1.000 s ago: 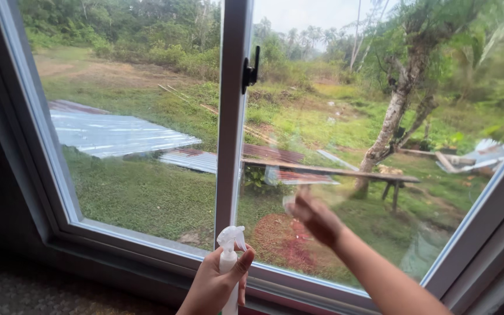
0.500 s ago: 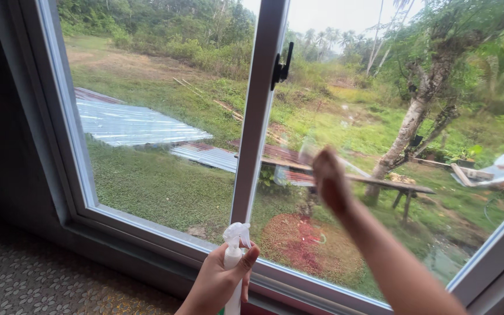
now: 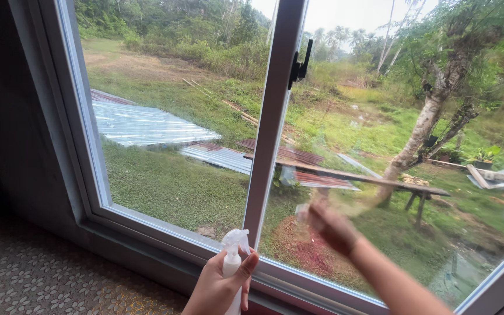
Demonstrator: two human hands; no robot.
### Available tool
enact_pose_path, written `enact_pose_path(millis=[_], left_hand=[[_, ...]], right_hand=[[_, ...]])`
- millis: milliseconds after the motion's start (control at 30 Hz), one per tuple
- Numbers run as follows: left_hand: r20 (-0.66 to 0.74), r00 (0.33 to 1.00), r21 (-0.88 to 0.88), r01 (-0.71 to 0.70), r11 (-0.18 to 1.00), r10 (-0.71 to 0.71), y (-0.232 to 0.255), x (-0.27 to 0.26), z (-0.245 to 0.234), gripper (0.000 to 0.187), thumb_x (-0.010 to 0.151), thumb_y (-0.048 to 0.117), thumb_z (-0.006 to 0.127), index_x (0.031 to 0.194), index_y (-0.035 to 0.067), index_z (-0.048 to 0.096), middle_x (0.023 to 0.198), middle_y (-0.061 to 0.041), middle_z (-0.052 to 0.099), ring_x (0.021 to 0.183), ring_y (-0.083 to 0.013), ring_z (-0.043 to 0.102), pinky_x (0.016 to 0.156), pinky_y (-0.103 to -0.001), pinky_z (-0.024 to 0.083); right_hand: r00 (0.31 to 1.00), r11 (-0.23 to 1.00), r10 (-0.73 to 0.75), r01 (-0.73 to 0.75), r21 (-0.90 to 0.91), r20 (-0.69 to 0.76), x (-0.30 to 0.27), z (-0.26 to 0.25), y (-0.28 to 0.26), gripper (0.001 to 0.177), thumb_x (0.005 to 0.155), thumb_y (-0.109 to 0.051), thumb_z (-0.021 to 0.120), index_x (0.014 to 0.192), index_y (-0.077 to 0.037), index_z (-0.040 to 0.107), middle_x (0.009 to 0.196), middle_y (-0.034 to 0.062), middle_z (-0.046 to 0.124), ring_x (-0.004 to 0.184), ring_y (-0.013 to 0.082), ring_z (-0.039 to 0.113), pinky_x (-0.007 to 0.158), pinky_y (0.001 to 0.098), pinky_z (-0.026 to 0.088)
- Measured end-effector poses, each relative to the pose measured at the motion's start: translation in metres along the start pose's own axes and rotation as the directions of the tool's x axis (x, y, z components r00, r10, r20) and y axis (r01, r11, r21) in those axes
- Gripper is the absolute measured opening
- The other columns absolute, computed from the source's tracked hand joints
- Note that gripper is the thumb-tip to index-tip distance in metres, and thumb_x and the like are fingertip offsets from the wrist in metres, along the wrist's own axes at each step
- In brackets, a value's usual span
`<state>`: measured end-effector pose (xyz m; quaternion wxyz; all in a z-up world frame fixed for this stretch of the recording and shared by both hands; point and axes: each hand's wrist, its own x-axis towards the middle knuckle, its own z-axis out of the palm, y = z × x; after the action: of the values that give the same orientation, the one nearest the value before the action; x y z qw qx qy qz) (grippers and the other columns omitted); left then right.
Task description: The person cleans a large window using a spray bottle and a white cloth. They repeatedly spray the glass and wipe the surface and frame in sections, moving from the center to the edges and lower sills.
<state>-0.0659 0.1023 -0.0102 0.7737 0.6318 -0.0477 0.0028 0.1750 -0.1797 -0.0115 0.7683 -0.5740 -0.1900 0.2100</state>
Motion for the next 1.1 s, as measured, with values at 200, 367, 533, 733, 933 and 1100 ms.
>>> enact_pose_path(millis=[200, 367, 533, 733, 933, 1100], left_hand=[[0.017, 1.000, -0.064, 0.020, 0.998, -0.019, -0.011, 0.003, 0.000, 0.046, 0.089, 0.043, 0.071, 0.109, 0.002, 0.062, 0.054, -0.004, 0.056, 0.039, -0.0141, 0.056, 0.038, -0.030, 0.047], [0.036, 0.999, -0.084, -0.003, 0.996, 0.006, -0.019, 0.005, -0.001, 0.045, 0.090, 0.042, 0.071, 0.109, 0.002, 0.063, 0.054, -0.004, 0.057, 0.040, -0.0138, 0.057, 0.038, -0.029, 0.046], [0.002, 1.000, -0.120, 0.028, 0.992, -0.028, -0.030, 0.006, -0.008, 0.044, 0.088, 0.040, 0.074, 0.108, 0.002, 0.063, 0.054, -0.004, 0.056, 0.039, -0.0157, 0.058, 0.038, -0.030, 0.046], [-0.008, 0.999, -0.141, 0.043, 0.989, -0.045, -0.054, 0.006, -0.019, 0.042, 0.087, 0.040, 0.076, 0.106, 0.004, 0.063, 0.055, -0.004, 0.056, 0.040, -0.0170, 0.059, 0.039, -0.030, 0.046], [-0.043, 0.996, -0.133, 0.073, 0.988, -0.079, -0.071, -0.001, -0.033, 0.040, 0.086, 0.040, 0.076, 0.105, 0.007, 0.066, 0.055, -0.003, 0.056, 0.040, -0.0162, 0.059, 0.040, -0.031, 0.046], [-0.088, 0.990, -0.131, 0.100, 0.986, -0.112, -0.084, -0.006, -0.042, 0.039, 0.085, 0.040, 0.077, 0.104, 0.007, 0.067, 0.054, -0.004, 0.055, 0.040, -0.0161, 0.058, 0.039, -0.031, 0.045]], right_hand=[[0.489, 0.356, -0.802, 0.852, -0.383, 0.344, 0.015, 0.038, -0.152, 0.031, 0.119, -0.008, 0.053, 0.089, 0.001, 0.052, 0.074, 0.0045, 0.047, 0.069, 0.0112, 0.048, 0.065, 0.0244, 0.055], [0.000, -0.596, -0.787, 0.262, -0.759, 0.617, 0.016, 0.115, -0.189, 0.010, 0.094, 0.015, 0.063, 0.093, 0.005, 0.061, 0.079, 0.0129, 0.054, 0.077, 0.0218, 0.052, 0.065, 0.0284, 0.054], [0.267, -0.470, -0.773, 0.369, -0.802, 0.576, 0.064, 0.104, -0.123, 0.013, 0.103, 0.015, 0.054, 0.100, 0.004, 0.060, 0.080, 0.0072, 0.050, 0.073, 0.0172, 0.043, 0.064, 0.0259, 0.049], [0.493, -0.460, -0.653, 0.344, -0.819, 0.574, 0.053, 0.083, 0.011, 0.035, 0.098, 0.007, 0.055, 0.130, 0.000, 0.066, 0.094, 0.0132, 0.057, 0.079, 0.0230, 0.056, 0.064, 0.0334, 0.052], [0.650, -0.445, -0.519, 0.349, -0.825, 0.555, 0.014, 0.074, 0.099, 0.046, 0.082, 0.005, 0.059, 0.128, 0.001, 0.064, 0.099, 0.0124, 0.058, 0.092, 0.0280, 0.061, 0.082, 0.0405, 0.055], [0.735, -0.386, -0.483, 0.308, -0.869, 0.475, 0.005, 0.067, 0.153, 0.044, 0.084, 0.000, 0.059, 0.127, -0.001, 0.065, 0.100, 0.0121, 0.058, 0.094, 0.0279, 0.060, 0.082, 0.0401, 0.053]])
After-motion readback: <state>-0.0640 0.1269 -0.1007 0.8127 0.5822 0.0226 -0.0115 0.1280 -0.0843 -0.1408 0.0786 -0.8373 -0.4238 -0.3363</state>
